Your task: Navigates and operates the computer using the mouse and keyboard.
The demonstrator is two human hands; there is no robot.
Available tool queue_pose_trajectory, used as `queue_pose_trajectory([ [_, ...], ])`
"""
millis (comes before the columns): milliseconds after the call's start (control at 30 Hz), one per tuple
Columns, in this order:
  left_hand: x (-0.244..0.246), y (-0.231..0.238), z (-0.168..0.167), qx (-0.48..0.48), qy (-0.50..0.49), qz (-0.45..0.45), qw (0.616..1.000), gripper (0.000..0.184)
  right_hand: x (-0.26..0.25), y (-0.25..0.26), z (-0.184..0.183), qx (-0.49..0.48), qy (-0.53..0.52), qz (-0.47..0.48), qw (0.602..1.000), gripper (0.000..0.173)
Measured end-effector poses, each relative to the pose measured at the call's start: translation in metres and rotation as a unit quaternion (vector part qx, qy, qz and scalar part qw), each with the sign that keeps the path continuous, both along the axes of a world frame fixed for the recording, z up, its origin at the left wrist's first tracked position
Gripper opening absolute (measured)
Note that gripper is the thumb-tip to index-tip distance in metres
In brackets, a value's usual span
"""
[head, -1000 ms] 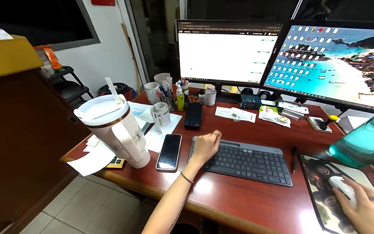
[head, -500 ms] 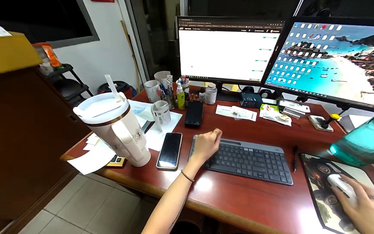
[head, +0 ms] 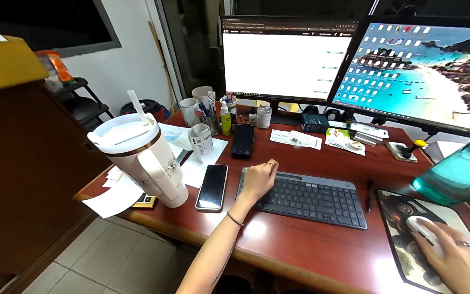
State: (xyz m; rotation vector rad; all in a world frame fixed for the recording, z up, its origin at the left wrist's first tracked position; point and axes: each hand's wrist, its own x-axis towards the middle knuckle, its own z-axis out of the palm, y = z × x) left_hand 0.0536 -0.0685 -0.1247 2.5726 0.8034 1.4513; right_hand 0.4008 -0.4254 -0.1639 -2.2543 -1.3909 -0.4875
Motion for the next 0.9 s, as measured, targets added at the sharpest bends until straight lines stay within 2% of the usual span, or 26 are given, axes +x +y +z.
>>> queue_pose_trajectory([
  [200, -0.0002, -0.0002, 0.0003, 0.0, -0.001, -0.003, 1.0, 0.016, -0.0013, 0.0001, 0.0004, 0.002, -0.01, 0.008, 1.0, 0.05],
  [900, -0.0006, -0.0001, 0.0, -0.001, -0.002, -0.002, 1.0, 0.015, -0.0006, 0.0007, -0.0001, 0.003, -0.008, 0.008, 1.0, 0.051],
])
